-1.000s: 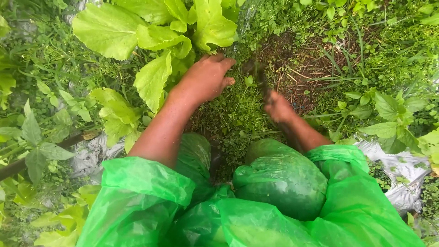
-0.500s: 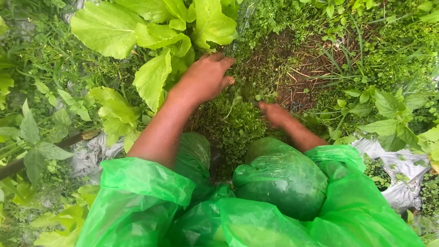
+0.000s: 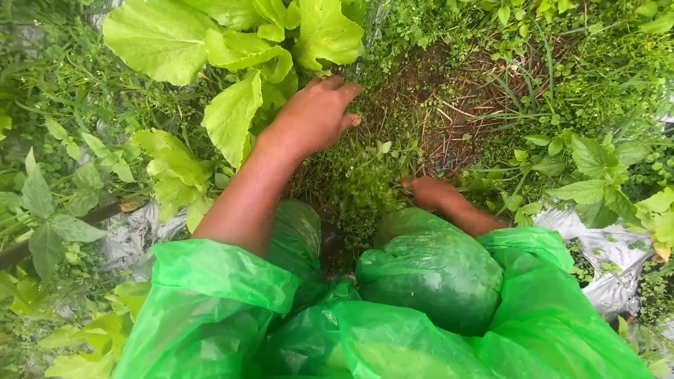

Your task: Using a sickle to clear weeds and saw through a thick plant stem in an agricultural field.

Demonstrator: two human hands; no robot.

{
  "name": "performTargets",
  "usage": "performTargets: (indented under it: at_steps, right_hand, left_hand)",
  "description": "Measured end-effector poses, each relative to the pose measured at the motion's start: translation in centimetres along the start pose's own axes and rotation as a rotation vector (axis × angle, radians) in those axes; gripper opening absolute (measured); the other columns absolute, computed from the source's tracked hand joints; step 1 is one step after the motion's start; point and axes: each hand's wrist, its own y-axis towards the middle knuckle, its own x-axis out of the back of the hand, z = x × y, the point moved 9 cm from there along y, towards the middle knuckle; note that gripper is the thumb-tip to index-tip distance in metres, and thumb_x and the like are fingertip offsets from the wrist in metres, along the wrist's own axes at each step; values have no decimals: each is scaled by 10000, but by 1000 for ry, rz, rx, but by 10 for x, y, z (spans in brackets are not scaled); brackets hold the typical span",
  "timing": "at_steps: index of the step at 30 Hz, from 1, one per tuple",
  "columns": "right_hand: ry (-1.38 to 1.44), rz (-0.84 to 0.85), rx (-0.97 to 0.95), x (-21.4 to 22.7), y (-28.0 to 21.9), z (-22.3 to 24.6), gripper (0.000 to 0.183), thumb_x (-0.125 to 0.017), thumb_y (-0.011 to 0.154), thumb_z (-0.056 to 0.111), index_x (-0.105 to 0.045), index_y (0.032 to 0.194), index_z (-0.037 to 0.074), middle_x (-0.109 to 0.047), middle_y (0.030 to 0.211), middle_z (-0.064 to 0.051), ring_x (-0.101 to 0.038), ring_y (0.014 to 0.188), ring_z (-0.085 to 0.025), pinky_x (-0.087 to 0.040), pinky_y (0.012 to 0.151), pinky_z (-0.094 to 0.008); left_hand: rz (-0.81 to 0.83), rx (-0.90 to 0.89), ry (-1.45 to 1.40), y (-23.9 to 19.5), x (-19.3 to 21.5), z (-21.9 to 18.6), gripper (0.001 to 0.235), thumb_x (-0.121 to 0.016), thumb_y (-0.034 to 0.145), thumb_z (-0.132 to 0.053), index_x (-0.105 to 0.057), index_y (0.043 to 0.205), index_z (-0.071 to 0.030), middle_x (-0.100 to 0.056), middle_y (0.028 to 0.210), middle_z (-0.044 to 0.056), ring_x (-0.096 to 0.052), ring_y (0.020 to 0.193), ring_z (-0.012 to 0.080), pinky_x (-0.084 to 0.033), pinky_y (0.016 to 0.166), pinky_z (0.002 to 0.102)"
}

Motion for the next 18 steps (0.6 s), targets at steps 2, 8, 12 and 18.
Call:
performTargets:
  at_steps: [2,8,12,18]
  right_hand:
    - [153,1,-160,10,-11,-6,449,-529,994,42,-551,1433,135,-646,1117,-202,-618,956,-352,-552,820,-459]
    - [877,-567,-419,96,-43,-35,299,-494,1043,-4,-510,1289,165,-553,1112,-72,-534,871,-208,-474,761,-361]
    - [800,-478,-318,76,-12,1,231,-426,1042,-79,-474,1164,111,-523,912,-25,-524,636,-148,-474,458,-233]
    - [99,-27,-136,16,2,9,116,-537,1072,155,-599,1168,176,-697,1077,-116,-681,929,-244,-618,872,-397]
  left_hand:
    - [77,69,-13,8,-14,11,541,-619,1001,-277,-479,1482,-70,-418,1472,296,-391,1350,523,-364,1064,647]
    - [146,95,11,14,-32,18,619,-577,1016,-333,-362,1564,-142,-287,1606,237,-240,1457,503,-226,1177,624]
    - [143,108,6,9,-28,16,589,-571,1020,-298,-383,1552,-129,-276,1610,242,-242,1459,486,-198,1195,605]
    - [84,56,-2,6,-26,21,601,-597,1011,-310,-399,1544,-115,-324,1583,259,-276,1435,519,-238,1169,626]
